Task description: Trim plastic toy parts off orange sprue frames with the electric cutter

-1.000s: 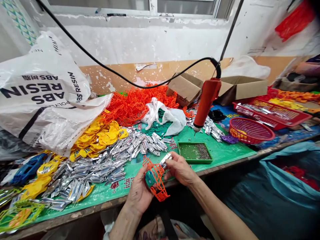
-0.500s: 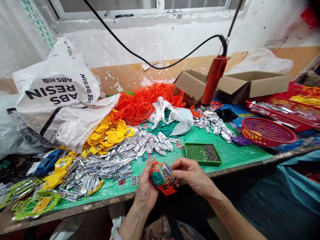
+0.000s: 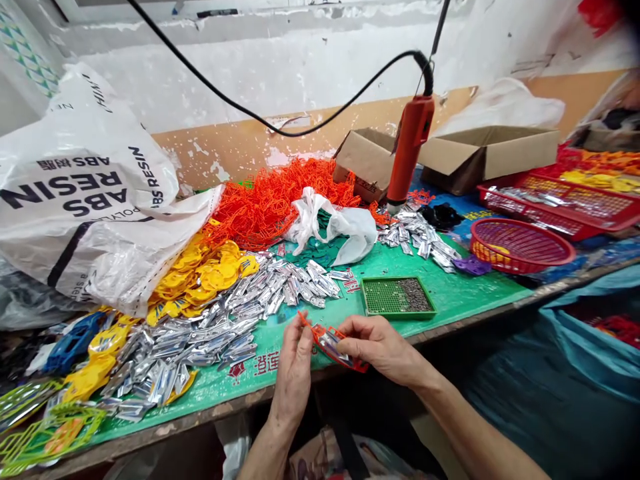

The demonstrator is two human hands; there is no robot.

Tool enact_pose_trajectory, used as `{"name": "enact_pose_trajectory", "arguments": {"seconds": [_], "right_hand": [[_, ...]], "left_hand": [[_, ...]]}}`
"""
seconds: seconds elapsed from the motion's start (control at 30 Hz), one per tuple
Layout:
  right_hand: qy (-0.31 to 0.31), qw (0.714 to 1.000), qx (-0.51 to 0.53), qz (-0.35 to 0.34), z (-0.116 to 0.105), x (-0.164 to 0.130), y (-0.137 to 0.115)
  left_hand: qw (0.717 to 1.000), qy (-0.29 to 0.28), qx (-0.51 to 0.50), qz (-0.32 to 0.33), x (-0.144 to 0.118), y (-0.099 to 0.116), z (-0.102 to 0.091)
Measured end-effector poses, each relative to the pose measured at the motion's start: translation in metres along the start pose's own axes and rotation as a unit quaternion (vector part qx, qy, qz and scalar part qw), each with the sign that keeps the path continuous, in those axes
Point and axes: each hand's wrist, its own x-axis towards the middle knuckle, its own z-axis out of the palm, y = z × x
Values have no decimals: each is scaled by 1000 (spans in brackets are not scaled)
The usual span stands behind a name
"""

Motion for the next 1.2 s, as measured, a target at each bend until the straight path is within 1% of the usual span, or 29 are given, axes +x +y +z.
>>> {"name": "enact_pose_trajectory", "arguments": {"seconds": [0.03,0.07,0.1,0.13,0.17,0.23,0.3,0.37,0.43,0.5,0.57,0.63,0.77,0.9,1.0,1.07,1.1,1.13,1.17,1.2], "right_hand": [[-1,1000,-22,-6,-3,-1,-1],[-1,999,-43,-10,-5,-1,-2],[-5,998,-60,-14,-7,-1,-3],[-13,997,-77,-21,-8,-1,-3],[-26,995,-94,-32,-9,-1,-4],[-55,986,-142,-75,-11,1,-4],[-69,966,-212,-132,-10,4,-5],[-56,945,-272,-174,-9,5,-5],[-16,931,-307,-195,-8,3,-4],[37,915,-341,-210,-8,-1,-1],[84,888,-384,-238,-8,-6,2],[109,862,-414,-271,-8,-10,6],[145,832,-425,-326,-7,-13,15],[166,811,-411,-382,-5,-16,22],[170,805,-407,-398,-3,-18,27],[169,796,-416,-407,-2,-19,29],[171,788,-421,-414,-1,-20,30],[176,780,-426,-424,0,-21,30],[183,769,-428,-438,2,-22,30],[191,759,-429,-452,3,-23,30]], "left_hand": [[996,20,60,60,-2,5,-3],[986,39,109,118,-5,10,-5],[976,47,143,156,-7,15,-7],[975,31,156,158,-10,20,-7],[979,-1,151,138,-12,25,-7],[987,-91,117,67,-14,33,-4],[980,-165,109,17,-12,36,0],[969,-200,147,1,-8,35,2],[960,-201,195,1,-4,31,0],[959,-185,215,7,-2,25,-3],[961,-168,221,15,-2,19,-7],[960,-159,231,24,-3,15,-8],[948,-167,265,51,-4,11,-9],[939,-159,289,100,-6,10,-10],[938,-144,285,134,-7,8,-11],[932,-149,285,168,-6,7,-13],[924,-160,287,198,-6,6,-14],[908,-175,294,241,-5,6,-15],[885,-193,306,295,-4,6,-17],[854,-210,322,352,-2,5,-19]]}}
